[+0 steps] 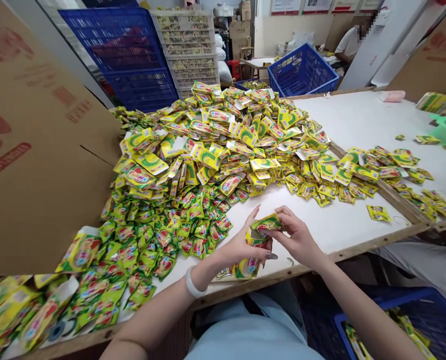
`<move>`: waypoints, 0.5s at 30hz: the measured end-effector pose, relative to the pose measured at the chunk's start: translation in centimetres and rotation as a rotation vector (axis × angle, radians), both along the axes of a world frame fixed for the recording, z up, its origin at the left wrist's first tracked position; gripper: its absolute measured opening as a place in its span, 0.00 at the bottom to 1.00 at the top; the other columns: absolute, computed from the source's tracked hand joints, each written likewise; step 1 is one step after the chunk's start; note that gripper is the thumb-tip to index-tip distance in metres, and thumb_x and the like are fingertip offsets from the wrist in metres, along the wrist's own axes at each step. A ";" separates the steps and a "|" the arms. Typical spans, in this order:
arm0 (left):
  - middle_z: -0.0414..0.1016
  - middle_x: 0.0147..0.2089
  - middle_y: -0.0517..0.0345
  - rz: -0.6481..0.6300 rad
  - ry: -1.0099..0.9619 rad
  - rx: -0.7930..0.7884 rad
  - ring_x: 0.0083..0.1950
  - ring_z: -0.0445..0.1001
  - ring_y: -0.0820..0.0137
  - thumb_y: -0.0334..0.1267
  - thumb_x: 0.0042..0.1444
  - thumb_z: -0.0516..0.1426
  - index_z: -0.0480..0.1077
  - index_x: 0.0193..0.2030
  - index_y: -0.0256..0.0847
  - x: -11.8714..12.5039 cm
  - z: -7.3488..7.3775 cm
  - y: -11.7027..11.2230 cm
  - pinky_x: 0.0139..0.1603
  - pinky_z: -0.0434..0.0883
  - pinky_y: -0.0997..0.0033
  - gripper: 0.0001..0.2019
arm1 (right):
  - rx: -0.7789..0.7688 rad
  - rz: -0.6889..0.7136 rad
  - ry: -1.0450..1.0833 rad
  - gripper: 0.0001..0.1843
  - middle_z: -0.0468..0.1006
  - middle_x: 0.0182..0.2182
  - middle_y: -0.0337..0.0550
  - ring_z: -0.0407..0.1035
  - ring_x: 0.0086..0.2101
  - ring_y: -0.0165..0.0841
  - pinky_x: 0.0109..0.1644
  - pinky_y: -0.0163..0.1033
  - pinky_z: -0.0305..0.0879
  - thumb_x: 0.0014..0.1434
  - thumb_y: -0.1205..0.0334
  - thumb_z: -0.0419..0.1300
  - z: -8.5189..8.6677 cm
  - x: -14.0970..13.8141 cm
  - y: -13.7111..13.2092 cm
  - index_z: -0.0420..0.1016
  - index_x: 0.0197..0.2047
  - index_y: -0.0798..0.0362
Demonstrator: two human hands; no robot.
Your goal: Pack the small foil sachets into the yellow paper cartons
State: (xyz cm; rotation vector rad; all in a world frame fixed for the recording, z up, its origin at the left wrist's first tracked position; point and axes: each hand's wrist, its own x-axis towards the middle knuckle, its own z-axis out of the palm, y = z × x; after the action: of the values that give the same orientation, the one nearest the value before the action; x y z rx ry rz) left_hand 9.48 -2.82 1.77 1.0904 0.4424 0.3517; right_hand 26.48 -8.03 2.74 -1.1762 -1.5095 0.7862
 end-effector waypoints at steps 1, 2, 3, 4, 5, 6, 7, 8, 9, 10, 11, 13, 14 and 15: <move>0.73 0.30 0.67 -0.016 0.012 0.009 0.26 0.72 0.74 0.35 0.45 0.70 0.20 0.73 0.48 -0.2 -0.2 0.1 0.30 0.70 0.73 0.66 | -0.003 0.028 -0.089 0.05 0.68 0.36 0.42 0.67 0.38 0.33 0.39 0.36 0.69 0.62 0.60 0.61 0.2 0.2 -0.2 0.76 0.36 0.51; 0.73 0.30 0.67 -0.038 0.031 0.022 0.27 0.72 0.73 0.34 0.46 0.70 0.18 0.72 0.48 -0.3 -0.5 0.2 0.31 0.70 0.73 0.66 | -0.008 0.061 -0.172 0.05 0.67 0.36 0.42 0.66 0.37 0.32 0.39 0.36 0.69 0.63 0.62 0.60 0.4 0.4 -0.4 0.77 0.36 0.51; 0.73 0.30 0.67 -0.066 0.052 0.033 0.27 0.72 0.73 0.34 0.46 0.70 0.16 0.72 0.48 -0.3 -0.8 0.3 0.32 0.70 0.72 0.67 | -0.011 0.099 -0.243 0.05 0.67 0.36 0.42 0.66 0.36 0.32 0.39 0.36 0.69 0.63 0.64 0.59 0.7 0.6 -0.6 0.77 0.37 0.51; 0.73 0.30 0.67 -0.095 0.071 0.041 0.28 0.72 0.73 0.34 0.46 0.69 0.15 0.72 0.48 -0.3 -1.0 0.4 0.32 0.70 0.72 0.67 | -0.015 0.145 -0.296 0.06 0.68 0.35 0.42 0.66 0.36 0.31 0.40 0.36 0.69 0.63 0.66 0.58 1.1 0.8 -0.7 0.77 0.38 0.51; 0.72 0.31 0.66 -0.119 0.084 0.049 0.29 0.73 0.72 0.33 0.46 0.69 0.15 0.72 0.48 -0.3 -1.3 0.5 0.33 0.70 0.71 0.67 | -0.029 0.198 -0.323 0.07 0.69 0.35 0.42 0.67 0.36 0.31 0.40 0.36 0.69 0.63 0.67 0.57 1.5 1.1 -0.7 0.77 0.39 0.51; 0.72 0.32 0.66 -0.136 0.091 0.059 0.30 0.73 0.72 0.33 0.46 0.69 0.16 0.72 0.49 -0.2 -1.5 0.6 0.35 0.70 0.70 0.67 | -0.059 0.254 -0.319 0.08 0.70 0.36 0.43 0.68 0.36 0.31 0.40 0.36 0.69 0.63 0.67 0.58 1.8 1.4 -0.7 0.77 0.42 0.51; 0.72 0.32 0.66 -0.149 0.091 0.072 0.31 0.73 0.72 0.33 0.46 0.70 0.16 0.72 0.49 -0.2 -1.6 0.8 0.36 0.70 0.70 0.67 | -0.098 0.296 -0.287 0.09 0.72 0.37 0.43 0.69 0.36 0.31 0.38 0.35 0.70 0.63 0.66 0.58 2.1 1.6 -0.6 0.76 0.45 0.51; 0.72 0.33 0.66 -0.162 0.082 0.083 0.32 0.72 0.72 0.33 0.46 0.70 0.16 0.72 0.50 -0.2 -1.7 0.8 0.36 0.70 0.70 0.68 | -0.136 0.312 -0.242 0.10 0.73 0.39 0.43 0.70 0.36 0.31 0.36 0.34 0.70 0.63 0.65 0.58 2.3 1.9 -0.6 0.75 0.47 0.51; 0.71 0.33 0.66 -0.175 0.066 0.088 0.32 0.72 0.73 0.32 0.46 0.70 0.14 0.71 0.51 -0.3 -1.6 0.9 0.36 0.69 0.71 0.68 | -0.163 0.310 -0.205 0.10 0.74 0.39 0.43 0.71 0.34 0.29 0.34 0.33 0.69 0.63 0.63 0.58 2.4 2.2 -0.6 0.74 0.48 0.52; 0.71 0.33 0.67 -0.191 0.049 0.088 0.33 0.71 0.74 0.32 0.47 0.69 0.13 0.71 0.51 -0.3 -1.6 1.0 0.36 0.68 0.72 0.68 | -0.174 0.301 -0.187 0.09 0.75 0.37 0.43 0.70 0.31 0.28 0.32 0.32 0.68 0.64 0.61 0.58 2.4 2.5 -0.6 0.74 0.46 0.52; 0.71 0.33 0.67 -0.221 0.038 0.089 0.33 0.70 0.74 0.32 0.47 0.69 0.11 0.70 0.51 -0.4 -1.5 1.1 0.36 0.68 0.72 0.68 | -0.168 0.299 -0.188 0.08 0.76 0.35 0.42 0.69 0.29 0.27 0.31 0.31 0.67 0.65 0.60 0.58 2.3 2.7 -0.7 0.75 0.43 0.53; 0.71 0.33 0.67 -0.281 0.031 0.100 0.32 0.69 0.75 0.31 0.48 0.68 0.09 0.69 0.50 -0.5 -1.5 1.1 0.36 0.68 0.72 0.68 | -0.169 0.367 -0.217 0.12 0.76 0.30 0.41 0.69 0.27 0.27 0.30 0.31 0.66 0.66 0.58 0.56 2.0 3.0 -1.0 0.77 0.37 0.54; 0.71 0.33 0.67 -0.297 0.036 0.114 0.32 0.69 0.75 0.31 0.48 0.68 0.09 0.69 0.49 -0.4 -1.6 1.2 0.37 0.68 0.72 0.68 | -0.208 0.442 -0.219 0.14 0.77 0.30 0.41 0.69 0.27 0.27 0.29 0.31 0.66 0.67 0.57 0.54 1.8 3.2 -1.2 0.78 0.38 0.54; 0.72 0.33 0.67 -0.304 0.046 0.132 0.31 0.70 0.75 0.31 0.48 0.67 0.09 0.69 0.49 -0.4 -1.8 1.1 0.37 0.68 0.71 0.67 | -0.270 0.522 -0.206 0.17 0.78 0.33 0.43 0.70 0.26 0.26 0.29 0.31 0.67 0.69 0.55 0.52 1.6 3.2 -1.3 0.79 0.41 0.54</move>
State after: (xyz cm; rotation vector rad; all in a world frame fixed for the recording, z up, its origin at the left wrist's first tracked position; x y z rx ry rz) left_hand 9.08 -1.68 -0.05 1.2765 0.2908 0.0877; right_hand 29.67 -9.38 4.29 -1.0890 -1.9656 1.2800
